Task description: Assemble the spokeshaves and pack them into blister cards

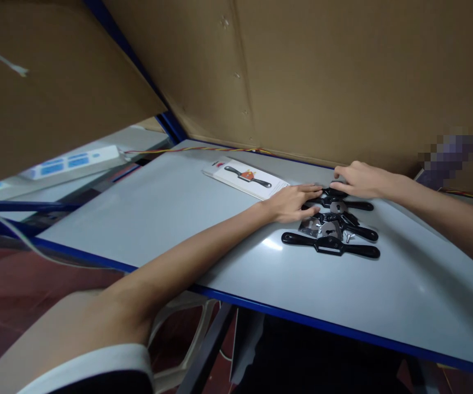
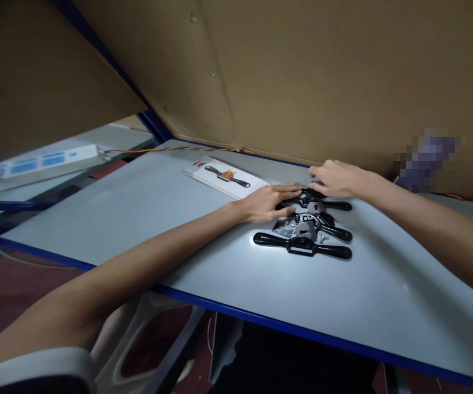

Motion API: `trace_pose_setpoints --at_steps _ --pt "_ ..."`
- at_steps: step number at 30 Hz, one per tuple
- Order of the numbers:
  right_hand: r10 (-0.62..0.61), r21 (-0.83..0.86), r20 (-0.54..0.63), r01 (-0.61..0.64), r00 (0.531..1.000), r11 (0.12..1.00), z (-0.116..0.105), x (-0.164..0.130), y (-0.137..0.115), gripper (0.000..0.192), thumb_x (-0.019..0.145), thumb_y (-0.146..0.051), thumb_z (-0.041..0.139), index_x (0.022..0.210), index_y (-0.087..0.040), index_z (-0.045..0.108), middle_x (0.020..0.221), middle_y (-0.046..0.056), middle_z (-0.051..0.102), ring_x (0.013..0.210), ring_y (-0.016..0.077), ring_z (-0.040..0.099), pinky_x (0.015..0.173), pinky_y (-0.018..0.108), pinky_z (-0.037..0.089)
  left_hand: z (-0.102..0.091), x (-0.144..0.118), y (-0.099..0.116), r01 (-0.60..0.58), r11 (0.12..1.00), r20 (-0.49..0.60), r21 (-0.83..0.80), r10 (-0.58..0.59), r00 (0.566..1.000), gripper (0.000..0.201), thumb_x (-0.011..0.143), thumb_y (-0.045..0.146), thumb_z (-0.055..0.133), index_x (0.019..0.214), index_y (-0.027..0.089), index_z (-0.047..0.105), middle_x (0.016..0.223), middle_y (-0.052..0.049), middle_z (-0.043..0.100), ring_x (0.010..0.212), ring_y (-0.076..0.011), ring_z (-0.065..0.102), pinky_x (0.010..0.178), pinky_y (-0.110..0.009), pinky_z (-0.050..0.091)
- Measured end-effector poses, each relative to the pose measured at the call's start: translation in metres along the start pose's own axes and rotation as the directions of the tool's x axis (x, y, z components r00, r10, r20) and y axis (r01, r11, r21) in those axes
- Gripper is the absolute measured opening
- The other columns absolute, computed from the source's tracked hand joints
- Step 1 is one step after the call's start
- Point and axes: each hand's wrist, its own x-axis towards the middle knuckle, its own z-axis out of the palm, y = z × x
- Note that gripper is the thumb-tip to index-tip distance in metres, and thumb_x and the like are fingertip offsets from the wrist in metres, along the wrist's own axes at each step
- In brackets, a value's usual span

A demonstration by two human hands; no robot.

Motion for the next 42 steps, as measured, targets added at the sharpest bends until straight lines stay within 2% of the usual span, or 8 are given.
trace_pose_setpoints --at_steps 3,6,11,16,21,26,33,42 --pt "0.225 0.189 0.000 -0.221 0.974 0.957 0.009 0.005 -0.009 0.043 0.109 -0.043 0.046 0.105 -0.012 0.076 0.094 0.020 0.079 0.084 0.0308 0.074 0.073 0.038 0.051 0.000 0.001 0.000 0.003 1.000 0.011 0.002 -0.003 1.000 0.070 0.107 0.052 0.041 0.157 0.005 0.052 0.167 -0.021 0.046 0.158 -0.0317 0.043 0.130 -0.052 0.038" --pt "0.441 0.431 0.110 -0.442 0.891 0.786 0.018 0.015 -0.021 0.041 0.106 -0.031 0.050 0.080 -0.012 0.074 0.073 0.016 0.076 0.064 0.0241 0.073 0.064 0.033 0.054 -0.001 0.001 0.002 0.002 1.000 0.013 0.002 -0.002 1.000 0.070 0.108 0.053 0.038 0.157 0.005 0.052 0.168 -0.020 0.045 0.159 -0.0314 0.042 0.130 -0.053 0.037" --pt "0.587 0.610 0.166 -0.550 0.792 0.570 0.022 0.024 -0.027 0.031 0.095 -0.019 0.062 0.066 -0.016 0.069 0.074 0.011 0.077 0.059 0.0184 0.071 0.061 0.028 0.057 -0.004 0.000 0.005 0.013 1.000 0.048 -0.009 -0.012 0.999 0.071 0.109 0.051 0.035 0.159 0.002 0.049 0.169 -0.020 0.042 0.161 -0.0316 0.038 0.132 -0.053 0.035" --pt "0.529 0.399 0.040 -0.499 0.848 0.769 0.019 0.022 -0.031 0.010 0.087 -0.013 0.067 0.090 -0.015 0.076 0.100 0.015 0.081 0.097 0.0274 0.076 0.078 0.030 0.055 -0.004 -0.002 0.004 0.012 1.000 0.044 -0.017 -0.011 0.999 0.071 0.110 0.051 0.033 0.159 0.004 0.049 0.169 -0.020 0.042 0.160 -0.0320 0.039 0.131 -0.054 0.035" --pt "0.159 0.043 -0.086 -0.156 0.983 0.987 0.011 0.009 -0.043 0.041 0.091 -0.003 0.057 0.129 -0.014 0.065 0.129 0.018 0.073 0.116 0.0303 0.070 0.087 0.034 0.050 -0.002 -0.002 0.001 0.003 1.000 0.031 -0.015 -0.002 1.000 0.071 0.110 0.054 0.033 0.159 0.005 0.049 0.169 -0.020 0.043 0.160 -0.0323 0.040 0.131 -0.054 0.036" --pt "0.296 0.001 -0.074 -0.297 0.952 0.955 0.012 0.002 -0.044 0.046 0.111 -0.043 0.043 0.132 -0.007 0.064 0.117 0.027 0.076 0.108 0.0378 0.074 0.081 0.039 0.051 -0.002 -0.001 0.000 -0.008 1.000 0.015 -0.014 0.008 1.000 0.072 0.109 0.057 0.036 0.158 0.007 0.051 0.168 -0.021 0.044 0.158 -0.0331 0.043 0.129 -0.054 0.039" --pt "0.345 0.155 -0.050 -0.335 0.937 0.930 0.028 0.010 -0.031 0.030 0.107 -0.019 0.045 0.118 -0.012 0.071 0.109 0.022 0.078 0.103 0.0314 0.075 0.074 0.034 0.044 -0.003 -0.002 0.001 -0.019 1.000 0.015 -0.017 0.019 1.000 0.069 0.109 0.054 0.036 0.158 0.007 0.051 0.169 -0.019 0.044 0.158 -0.0324 0.043 0.129 -0.054 0.038" --pt "0.100 0.118 -0.079 -0.090 0.992 0.989 0.034 0.000 -0.012 0.025 0.093 -0.004 0.050 0.102 -0.018 0.069 0.108 0.014 0.072 0.094 0.0243 0.067 0.075 0.032 0.040 -0.003 0.000 0.003 -0.007 1.000 0.028 -0.010 0.007 1.000 0.071 0.109 0.053 0.038 0.158 0.004 0.051 0.168 -0.021 0.044 0.158 -0.0326 0.043 0.130 -0.052 0.037"
